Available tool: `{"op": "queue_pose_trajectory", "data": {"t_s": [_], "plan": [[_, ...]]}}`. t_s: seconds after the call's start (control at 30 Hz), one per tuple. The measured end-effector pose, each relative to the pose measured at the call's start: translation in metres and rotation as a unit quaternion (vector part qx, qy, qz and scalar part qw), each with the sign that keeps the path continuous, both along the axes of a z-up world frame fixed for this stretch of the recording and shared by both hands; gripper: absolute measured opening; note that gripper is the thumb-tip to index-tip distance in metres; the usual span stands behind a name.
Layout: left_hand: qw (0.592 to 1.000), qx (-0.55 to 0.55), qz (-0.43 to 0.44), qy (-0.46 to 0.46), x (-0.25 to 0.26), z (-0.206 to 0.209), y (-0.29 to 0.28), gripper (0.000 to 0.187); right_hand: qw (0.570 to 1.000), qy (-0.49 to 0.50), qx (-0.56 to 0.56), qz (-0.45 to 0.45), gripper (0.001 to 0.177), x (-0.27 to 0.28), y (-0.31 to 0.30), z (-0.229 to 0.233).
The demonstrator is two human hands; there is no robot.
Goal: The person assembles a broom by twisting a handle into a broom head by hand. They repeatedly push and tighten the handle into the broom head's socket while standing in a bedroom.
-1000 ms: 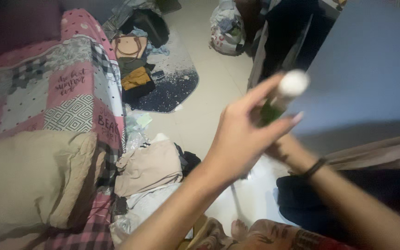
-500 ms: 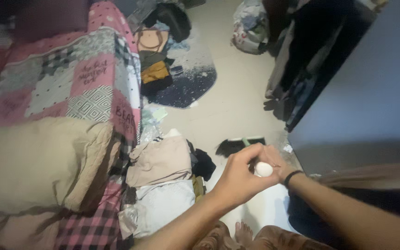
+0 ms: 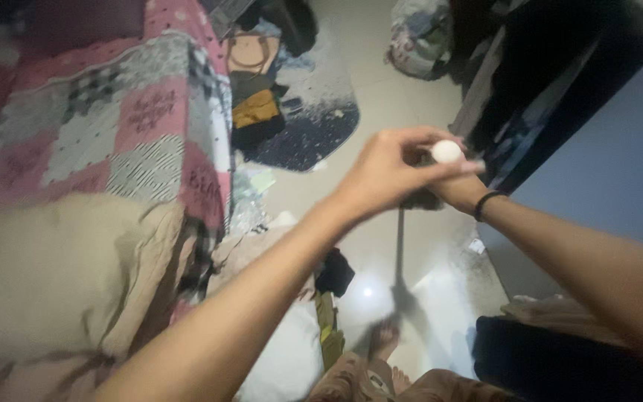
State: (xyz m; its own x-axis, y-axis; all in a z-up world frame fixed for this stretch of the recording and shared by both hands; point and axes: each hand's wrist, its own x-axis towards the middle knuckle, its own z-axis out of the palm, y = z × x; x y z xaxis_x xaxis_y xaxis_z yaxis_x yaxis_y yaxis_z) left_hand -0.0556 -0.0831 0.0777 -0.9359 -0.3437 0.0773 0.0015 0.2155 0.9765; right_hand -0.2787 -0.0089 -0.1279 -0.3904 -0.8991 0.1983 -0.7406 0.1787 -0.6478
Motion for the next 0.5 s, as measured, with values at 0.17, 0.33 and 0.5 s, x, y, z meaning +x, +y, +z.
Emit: {"op": "queue_pose_trajectory", "data": {"t_s": [0.17,0.33,0.5], "plan": [[0.982,0.164,-0.041,0.08,-0.001,0.025,-0.027,0.045,0.983,-0.133,-0.116,0.055,0.046,0.027,-0.011,0.097],[0.992,0.123,0.007,0.036,-0.005,0.009,-0.036,0.051,0.991,-0.125,-0.037,-0.033,0.027,0.052,0.005,0.125],[0.992,0.086,-0.001,0.093,0.007,0.004,0.003,0.059,0.984,-0.166,-0.055,-0.044,0.033,0.08,0.035,0.147]]}}
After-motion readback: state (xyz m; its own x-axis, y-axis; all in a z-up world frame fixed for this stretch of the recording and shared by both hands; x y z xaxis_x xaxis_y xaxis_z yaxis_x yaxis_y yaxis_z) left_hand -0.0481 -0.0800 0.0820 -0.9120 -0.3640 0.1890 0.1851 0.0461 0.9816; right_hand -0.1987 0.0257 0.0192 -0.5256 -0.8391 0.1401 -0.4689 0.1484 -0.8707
